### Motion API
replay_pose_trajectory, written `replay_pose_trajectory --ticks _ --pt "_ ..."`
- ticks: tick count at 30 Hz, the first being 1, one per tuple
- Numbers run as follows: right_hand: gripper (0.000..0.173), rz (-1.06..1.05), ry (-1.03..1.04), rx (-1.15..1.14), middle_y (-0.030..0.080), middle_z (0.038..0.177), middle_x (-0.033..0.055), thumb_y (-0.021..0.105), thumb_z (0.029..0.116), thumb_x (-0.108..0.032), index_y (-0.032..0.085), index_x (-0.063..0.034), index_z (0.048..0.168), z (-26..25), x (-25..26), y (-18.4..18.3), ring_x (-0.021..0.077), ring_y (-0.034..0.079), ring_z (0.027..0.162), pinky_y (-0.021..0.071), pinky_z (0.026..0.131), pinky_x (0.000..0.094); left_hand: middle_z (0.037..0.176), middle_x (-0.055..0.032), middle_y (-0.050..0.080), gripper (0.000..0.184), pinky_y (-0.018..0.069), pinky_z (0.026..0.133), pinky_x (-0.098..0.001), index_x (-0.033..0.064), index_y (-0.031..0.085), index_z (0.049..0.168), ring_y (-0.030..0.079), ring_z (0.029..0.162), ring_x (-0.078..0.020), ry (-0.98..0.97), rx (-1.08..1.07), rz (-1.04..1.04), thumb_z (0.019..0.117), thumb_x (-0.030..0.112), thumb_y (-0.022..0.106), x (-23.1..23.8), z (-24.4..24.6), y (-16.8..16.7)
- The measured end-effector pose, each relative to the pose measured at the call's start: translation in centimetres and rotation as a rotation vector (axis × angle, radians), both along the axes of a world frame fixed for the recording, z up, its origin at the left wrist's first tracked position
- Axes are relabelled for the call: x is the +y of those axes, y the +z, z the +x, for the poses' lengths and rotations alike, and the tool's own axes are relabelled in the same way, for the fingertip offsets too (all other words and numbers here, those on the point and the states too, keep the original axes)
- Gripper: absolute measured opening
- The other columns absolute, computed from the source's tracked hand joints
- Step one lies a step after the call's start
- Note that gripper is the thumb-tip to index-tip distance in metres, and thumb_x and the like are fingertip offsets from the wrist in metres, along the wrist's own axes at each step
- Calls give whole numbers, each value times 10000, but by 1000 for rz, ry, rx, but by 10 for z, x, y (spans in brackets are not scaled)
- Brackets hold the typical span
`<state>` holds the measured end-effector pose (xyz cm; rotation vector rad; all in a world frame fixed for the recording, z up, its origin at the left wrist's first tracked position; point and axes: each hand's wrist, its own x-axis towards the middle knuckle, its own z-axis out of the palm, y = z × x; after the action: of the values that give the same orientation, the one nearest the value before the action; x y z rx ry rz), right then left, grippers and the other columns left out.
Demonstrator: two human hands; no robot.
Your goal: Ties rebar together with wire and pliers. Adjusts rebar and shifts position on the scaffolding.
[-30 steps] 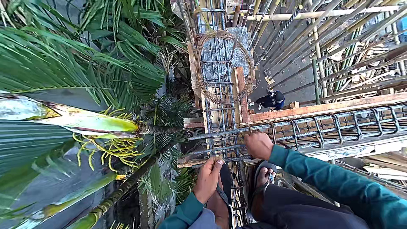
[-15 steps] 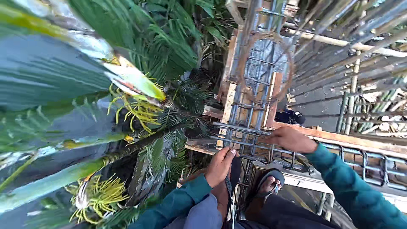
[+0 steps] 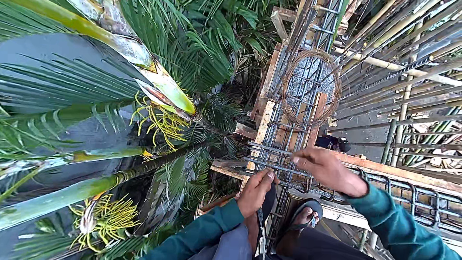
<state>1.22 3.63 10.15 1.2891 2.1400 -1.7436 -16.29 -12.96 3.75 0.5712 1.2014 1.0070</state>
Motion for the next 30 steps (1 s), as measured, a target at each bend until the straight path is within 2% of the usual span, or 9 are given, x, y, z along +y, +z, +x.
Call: replay_pose_trajectory --ticks 4,9,14,16,19,22,24,27,30 --pt "405 -293 -186 264 678 1310 92 477 1074 -258 630 -17 1360 3 -34 -14 170 669 1165 559 1013 361 596 148 344 321 306 455 -169 116 632 1015 318 470 18 -96 -70 61 1097 263 359 3 10 0" --pt "161 -380 -537 410 741 1021 92 530 1033 -60 661 22 1077 -1 -50 -18 159 718 935 598 885 329 586 150 361 327 294 442 -167 152 618 1016 325 464 19 -219 -252 44 1106 303 343 9 18 3" --pt "190 -502 -686 582 748 869 101 394 1076 -66 579 -43 1039 7 -49 -12 206 749 828 615 862 388 652 151 471 411 404 545 -160 151 638 960 438 558 34 -306 -220 107 1115 376 330 7 28 0" --pt "199 -509 -717 621 711 799 60 388 1078 -88 583 -94 1038 13 -44 -7 183 727 755 627 802 374 686 145 470 397 362 547 -155 176 582 867 410 580 42 -354 -200 113 1116 364 336 8 32 4" --pt "158 -471 -705 664 605 719 7 435 1061 -80 586 -117 1026 19 -50 -8 133 635 651 595 698 338 566 135 373 422 282 418 -163 240 460 736 339 447 12 -450 -618 -97 1104 394 323 14 44 9" --pt "137 -441 -728 643 546 678 3 458 1061 -84 590 -88 1024 30 -52 -7 94 554 548 540 556 262 561 121 389 435 313 388 -158 234 494 764 368 422 1 -546 -912 -227 1098 464 337 21 60 6" --pt "156 -391 -800 569 522 642 -23 458 1057 -103 609 -97 1018 45 -46 -5 54 488 504 461 495 210 676 90 512 395 437 526 -185 164 571 905 493 562 -12 -550 -571 -81 1115 392 327 26 73 4" --pt "170 -342 -916 393 457 598 -45 459 1069 -133 619 -104 1020 85 -32 -6 18 371 441 338 415 166 1230 -121 662 385 546 991 -367 -18 593 1327 658 1113 -165 -586 -51 45 1088 253 460 46 77 -2" --pt "123 -448 -806 39 471 608 -32 486 1060 -113 597 -71 1029 128 -37 -24 27 354 412 309 382 174 1251 -136 674 332 546 989 -394 6 637 1292 666 1126 -190 -570 289 60 1063 205 500 82 66 -12"
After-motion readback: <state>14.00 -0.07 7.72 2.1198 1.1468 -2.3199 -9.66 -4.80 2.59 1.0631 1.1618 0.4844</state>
